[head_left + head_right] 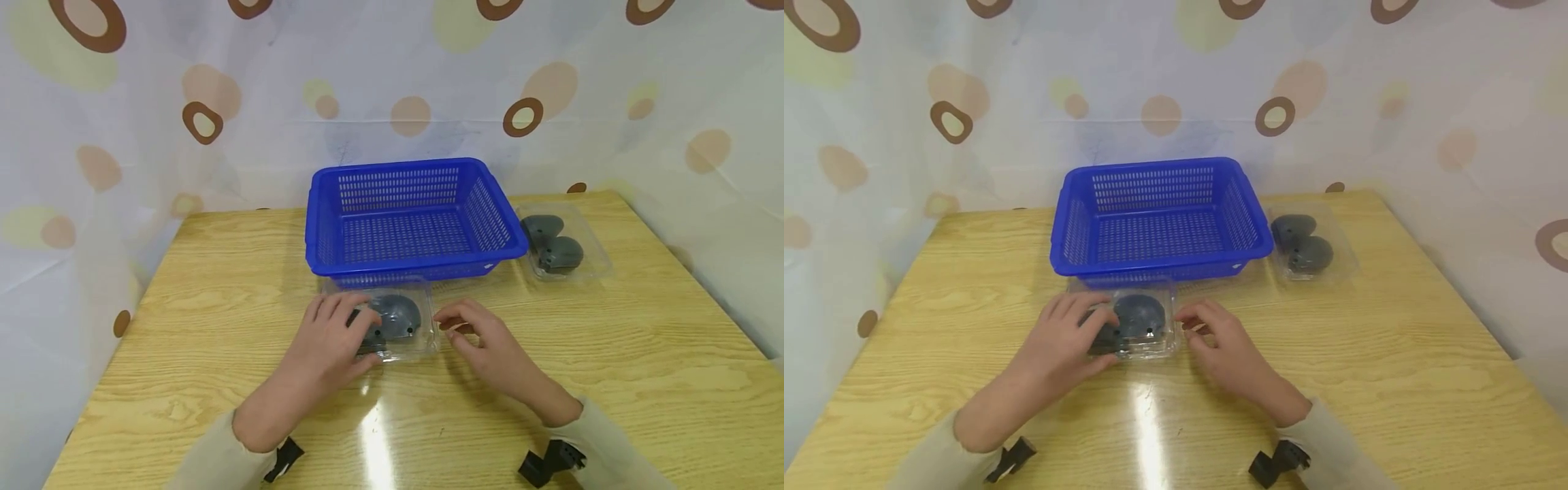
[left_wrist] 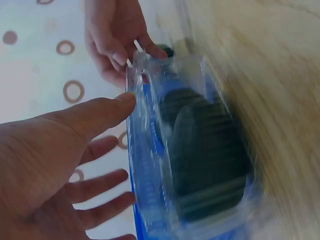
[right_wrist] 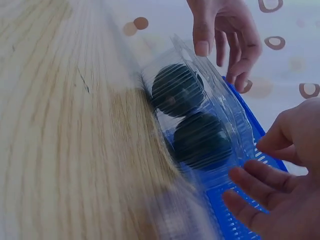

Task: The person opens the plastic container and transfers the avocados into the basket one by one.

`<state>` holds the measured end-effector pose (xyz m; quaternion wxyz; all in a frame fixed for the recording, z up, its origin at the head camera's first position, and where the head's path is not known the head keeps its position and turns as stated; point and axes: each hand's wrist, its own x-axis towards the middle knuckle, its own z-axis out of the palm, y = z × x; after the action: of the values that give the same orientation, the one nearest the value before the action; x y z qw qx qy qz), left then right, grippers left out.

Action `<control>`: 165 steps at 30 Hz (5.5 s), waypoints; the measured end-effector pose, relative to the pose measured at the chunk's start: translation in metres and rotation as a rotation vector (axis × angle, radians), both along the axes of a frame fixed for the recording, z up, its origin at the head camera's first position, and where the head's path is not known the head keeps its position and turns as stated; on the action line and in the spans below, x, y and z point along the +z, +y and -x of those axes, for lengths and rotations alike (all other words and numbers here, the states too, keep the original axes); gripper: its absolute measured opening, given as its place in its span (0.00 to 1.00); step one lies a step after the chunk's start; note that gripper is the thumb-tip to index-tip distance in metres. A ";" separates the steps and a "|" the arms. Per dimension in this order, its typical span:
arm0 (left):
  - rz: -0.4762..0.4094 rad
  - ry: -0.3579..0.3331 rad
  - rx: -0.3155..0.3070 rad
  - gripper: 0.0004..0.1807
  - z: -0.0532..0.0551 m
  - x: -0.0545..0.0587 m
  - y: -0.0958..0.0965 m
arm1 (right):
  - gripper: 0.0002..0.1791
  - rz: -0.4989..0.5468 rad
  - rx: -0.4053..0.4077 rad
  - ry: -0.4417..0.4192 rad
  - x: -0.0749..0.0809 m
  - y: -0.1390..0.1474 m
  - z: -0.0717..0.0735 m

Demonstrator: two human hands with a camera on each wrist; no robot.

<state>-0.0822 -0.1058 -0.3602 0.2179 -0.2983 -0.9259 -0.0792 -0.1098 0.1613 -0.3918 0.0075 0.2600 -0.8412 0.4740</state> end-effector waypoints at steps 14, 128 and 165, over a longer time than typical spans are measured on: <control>0.081 0.205 -0.186 0.08 0.004 -0.018 0.035 | 0.14 0.315 0.130 -0.578 -0.010 0.000 -0.001; 0.281 -0.382 0.076 0.46 -0.016 0.015 0.038 | 0.17 0.347 0.087 -0.667 -0.004 0.011 -0.009; -0.232 0.029 -0.106 0.25 0.020 0.028 -0.015 | 0.24 0.317 0.190 -0.726 -0.006 0.022 -0.013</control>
<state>-0.1023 -0.1207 -0.3320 0.2597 -0.3205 -0.8903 -0.1930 -0.0969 0.1837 -0.3974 -0.2940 0.1480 -0.6779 0.6573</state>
